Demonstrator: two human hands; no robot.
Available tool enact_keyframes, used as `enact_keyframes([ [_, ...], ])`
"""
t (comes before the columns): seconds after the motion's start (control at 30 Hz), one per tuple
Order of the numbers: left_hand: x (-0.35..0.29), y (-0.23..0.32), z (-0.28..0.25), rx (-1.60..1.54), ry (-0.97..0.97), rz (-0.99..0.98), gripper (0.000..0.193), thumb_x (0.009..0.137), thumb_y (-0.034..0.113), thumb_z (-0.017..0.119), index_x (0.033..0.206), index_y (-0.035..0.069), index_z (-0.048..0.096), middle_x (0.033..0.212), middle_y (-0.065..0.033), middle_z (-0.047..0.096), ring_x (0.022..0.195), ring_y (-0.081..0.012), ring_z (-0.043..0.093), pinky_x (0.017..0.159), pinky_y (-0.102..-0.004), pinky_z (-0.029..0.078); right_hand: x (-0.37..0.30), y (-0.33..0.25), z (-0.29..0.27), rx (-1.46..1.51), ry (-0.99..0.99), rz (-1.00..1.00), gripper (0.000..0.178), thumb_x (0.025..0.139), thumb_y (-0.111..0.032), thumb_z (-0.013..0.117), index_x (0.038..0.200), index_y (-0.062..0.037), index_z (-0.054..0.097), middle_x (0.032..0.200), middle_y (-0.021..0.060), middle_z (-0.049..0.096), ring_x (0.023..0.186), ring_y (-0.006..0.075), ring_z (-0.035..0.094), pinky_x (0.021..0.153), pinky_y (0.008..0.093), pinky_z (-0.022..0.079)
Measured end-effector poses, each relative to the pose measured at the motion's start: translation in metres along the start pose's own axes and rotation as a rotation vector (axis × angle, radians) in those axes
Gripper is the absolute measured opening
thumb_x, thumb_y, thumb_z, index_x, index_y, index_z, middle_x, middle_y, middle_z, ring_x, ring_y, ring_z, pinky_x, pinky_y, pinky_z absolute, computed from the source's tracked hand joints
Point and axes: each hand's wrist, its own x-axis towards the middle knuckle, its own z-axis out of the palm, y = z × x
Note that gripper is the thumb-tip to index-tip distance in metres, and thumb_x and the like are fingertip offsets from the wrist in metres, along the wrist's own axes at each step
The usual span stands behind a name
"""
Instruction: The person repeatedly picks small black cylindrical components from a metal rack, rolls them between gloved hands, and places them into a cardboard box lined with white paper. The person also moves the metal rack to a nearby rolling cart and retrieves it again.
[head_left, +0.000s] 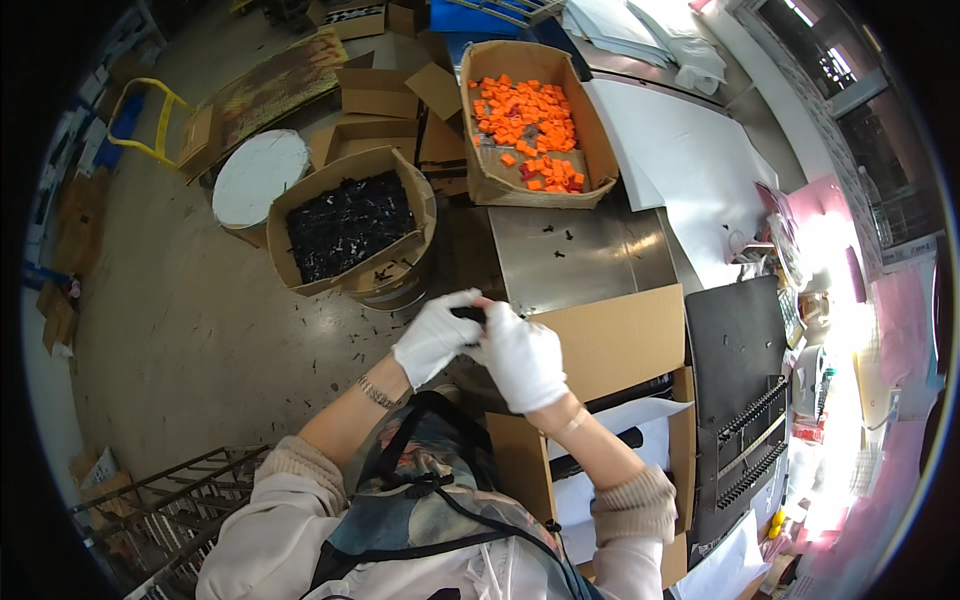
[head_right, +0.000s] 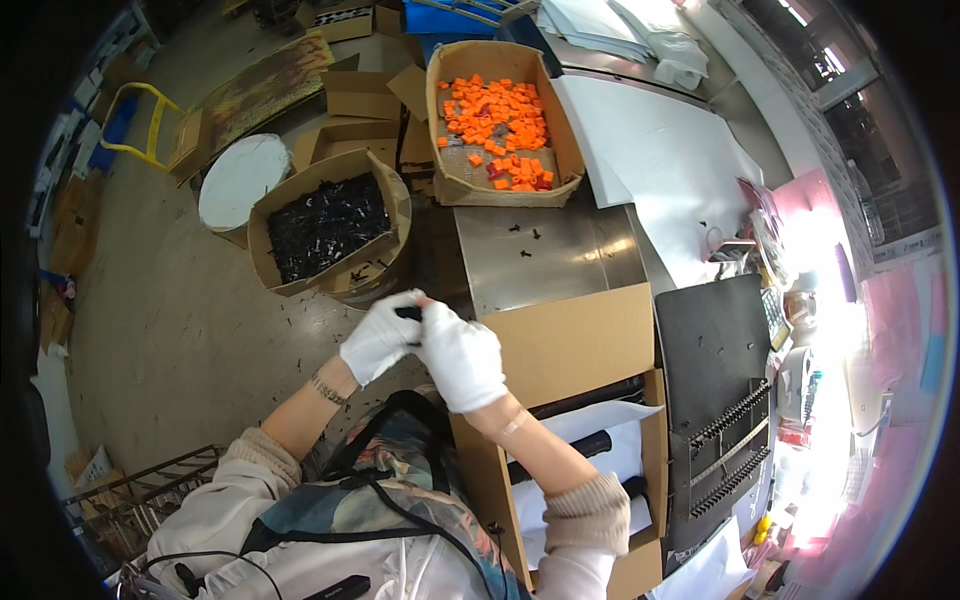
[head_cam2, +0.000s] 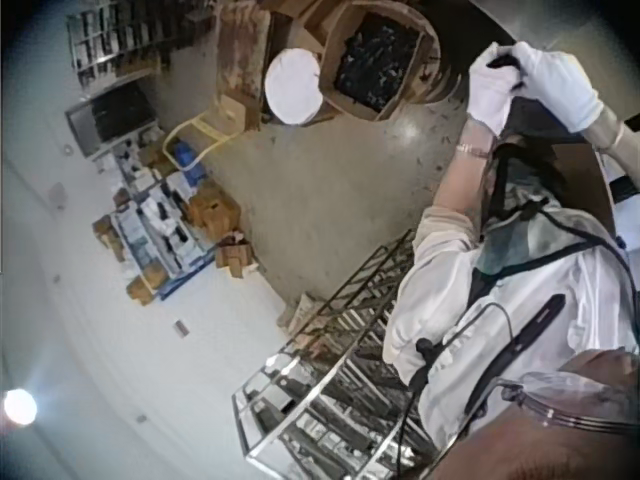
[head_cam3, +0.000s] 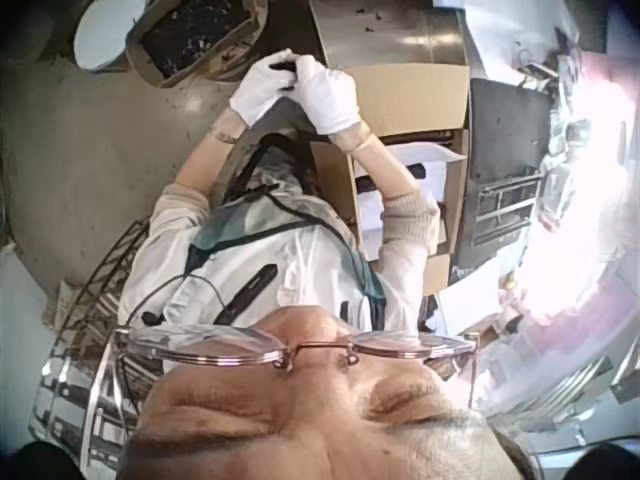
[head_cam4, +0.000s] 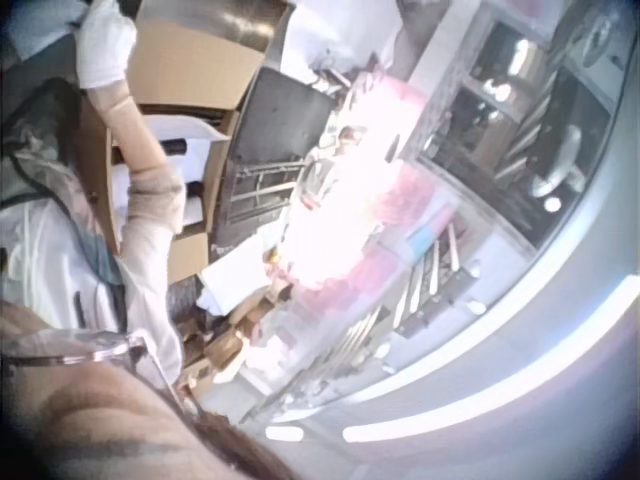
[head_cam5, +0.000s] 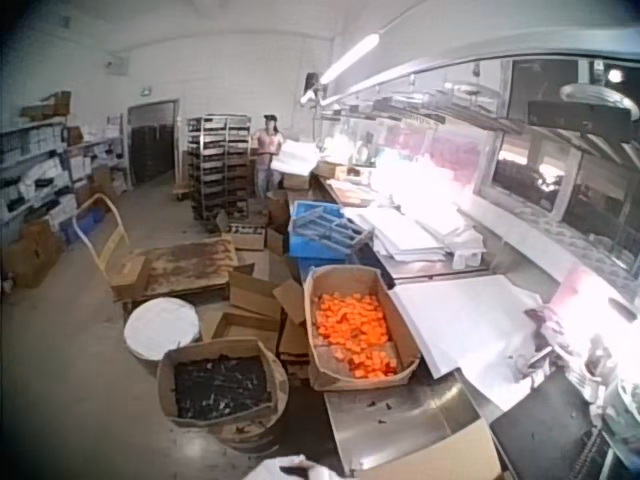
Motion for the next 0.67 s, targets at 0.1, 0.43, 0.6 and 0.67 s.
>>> enact_keyframes([
  [0.1,-0.02,0.002,-0.036,-0.109,0.296,0.248,0.019,0.091,-0.001,0.056,0.107,0.006,0.061,0.101,-0.0058,0.061,0.087,-0.0169,0.063,0.074,-0.0324,0.058,0.06,-0.025,0.027,0.282,0.158,-0.1,0.038,0.078,-0.013,0.071,0.113,-0.0021,0.059,0.104,0.0212,0.067,0.078,0.0346,0.068,0.07,0.0409,0.055],
  [0.43,-0.031,-0.007,-0.006,-0.2,0.368,0.454,0.024,0.094,-0.004,0.052,0.114,0.009,0.052,0.121,-0.0075,0.057,0.108,-0.0165,0.057,0.096,-0.0336,0.051,0.008,-0.044,0.041,0.566,0.175,0.173,0.04,0.092,-0.018,0.059,0.124,0.0051,0.057,0.132,0.0238,0.053,0.107,0.0403,0.059,0.091,0.0445,0.05],
  [0.6,-0.037,-0.064,0.083,0.063,0.021,0.288,0.022,0.092,0.002,0.058,0.112,0.007,0.052,0.123,-0.0049,0.054,0.108,-0.0137,0.053,0.092,-0.0285,0.047,-0.099,-0.005,0.018,0.811,0.622,0.588,0.043,0.088,-0.015,0.065,0.126,0.0028,0.058,0.127,0.0191,0.056,0.11,0.0348,0.058,0.096,0.0425,0.049],
  [0.67,-0.038,-0.088,0.115,0.026,-0.056,0.015,0.029,0.092,0.003,0.061,0.119,0.009,0.051,0.126,-0.0045,0.051,0.111,-0.0152,0.049,0.098,-0.0311,0.043,-0.131,0.001,0.008,0.99,0.71,0.778,0.042,0.087,-0.015,0.066,0.126,0.0014,0.059,0.128,0.0176,0.056,0.113,0.0325,0.057,0.099,0.0428,0.048],
])
